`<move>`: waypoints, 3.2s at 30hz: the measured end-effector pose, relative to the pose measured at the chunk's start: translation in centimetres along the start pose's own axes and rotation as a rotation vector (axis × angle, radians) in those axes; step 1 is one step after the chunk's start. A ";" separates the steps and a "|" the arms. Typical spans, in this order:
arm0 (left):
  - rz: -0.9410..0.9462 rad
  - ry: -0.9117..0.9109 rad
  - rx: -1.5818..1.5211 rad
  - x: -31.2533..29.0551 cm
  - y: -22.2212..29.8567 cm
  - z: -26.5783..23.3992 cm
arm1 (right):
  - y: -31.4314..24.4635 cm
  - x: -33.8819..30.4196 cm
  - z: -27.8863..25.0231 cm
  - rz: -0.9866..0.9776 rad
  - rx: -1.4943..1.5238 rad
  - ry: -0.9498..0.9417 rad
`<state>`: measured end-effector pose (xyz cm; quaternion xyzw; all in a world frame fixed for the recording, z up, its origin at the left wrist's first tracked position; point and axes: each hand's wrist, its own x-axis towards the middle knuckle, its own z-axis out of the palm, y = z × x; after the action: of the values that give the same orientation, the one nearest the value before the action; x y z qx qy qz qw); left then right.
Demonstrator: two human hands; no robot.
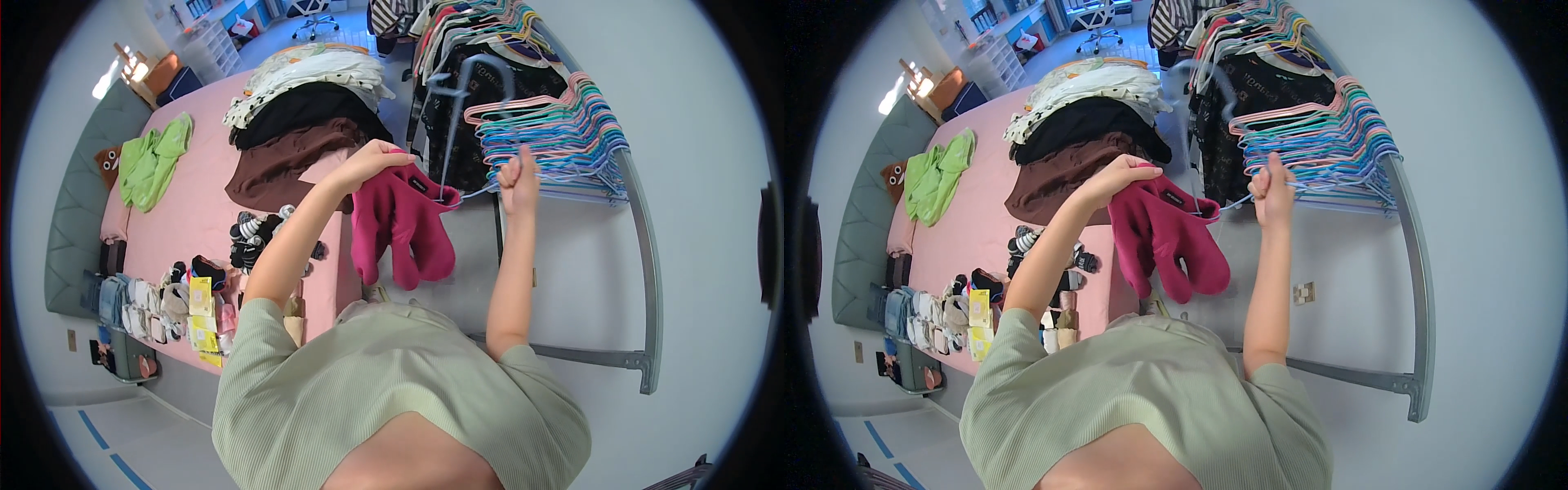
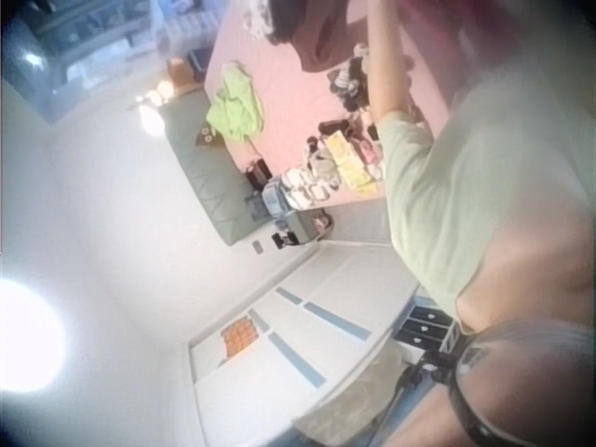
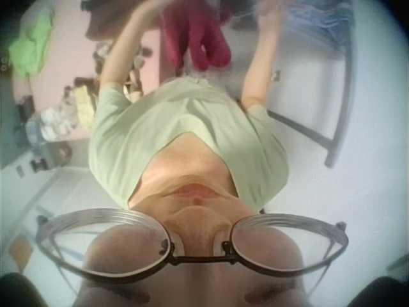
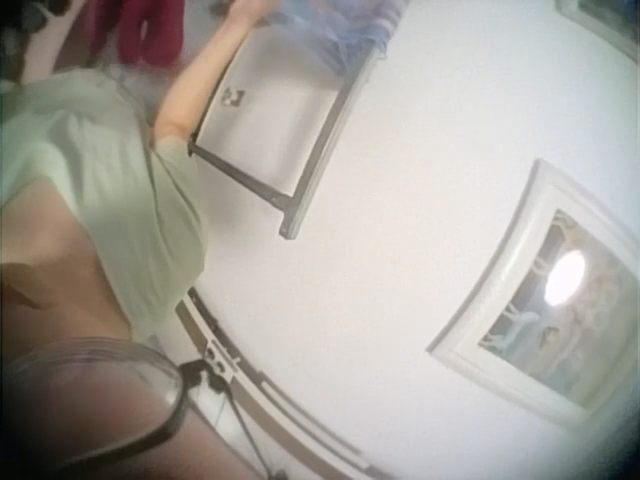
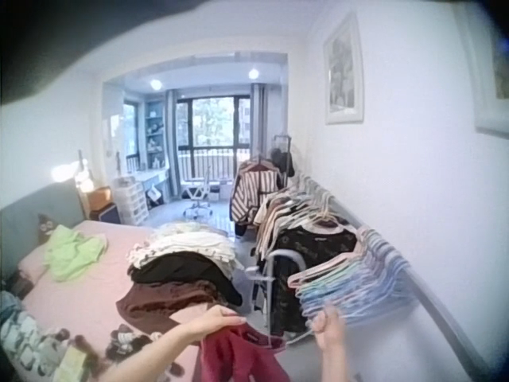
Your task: The person takes hangers from a clothes rack, places clothes from the bed onto the hangers by hand, and hangs the clothes on the rack.
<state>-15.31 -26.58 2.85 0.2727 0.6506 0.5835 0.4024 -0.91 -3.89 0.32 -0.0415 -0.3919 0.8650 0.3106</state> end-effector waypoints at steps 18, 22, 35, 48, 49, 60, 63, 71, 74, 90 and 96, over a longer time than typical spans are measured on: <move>-0.026 0.176 -0.218 -1.5 -0.7 -3.5 | 5.8 0.7 -4.0 0.341 -0.533 -0.100; 0.143 0.204 -0.129 -2.1 -1.4 -4.3 | 4.7 0.7 -2.6 0.312 -0.654 -0.088; 0.488 0.414 0.598 -2.2 -0.3 -3.0 | 2.9 -0.3 -0.6 0.260 -1.137 -0.272; 0.690 0.318 1.117 -3.0 -1.9 -2.3 | -1.9 -1.8 7.8 0.173 -0.995 -0.585; 0.665 0.283 1.086 -3.1 -1.6 -2.6 | -2.2 -1.8 8.1 0.083 -0.988 -0.571; 0.416 0.305 0.704 -3.2 -11.4 -4.7 | -3.5 -1.5 5.6 0.104 -0.892 -0.375; 0.391 0.330 0.905 -2.4 -12.1 -5.5 | -4.3 -1.3 4.8 0.037 -0.971 -0.364; 0.635 0.292 0.630 -2.4 -4.3 -2.8 | -4.3 -2.8 1.3 -0.050 -1.269 -0.371; 0.563 0.294 0.653 -2.0 -4.1 -3.4 | -4.8 -3.3 1.0 -0.170 -1.080 -0.234; 0.656 0.315 0.920 -2.3 -5.2 0.5 | -2.0 -2.4 6.7 0.325 -0.741 -0.609; 0.640 0.340 0.831 -2.0 -5.6 -0.6 | -4.4 -1.1 2.5 0.494 -1.025 -0.812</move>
<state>-14.13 -29.55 -2.24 0.4947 0.7667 0.4065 -0.0471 1.43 -3.96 4.92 0.0559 -0.8149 0.5633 -0.1249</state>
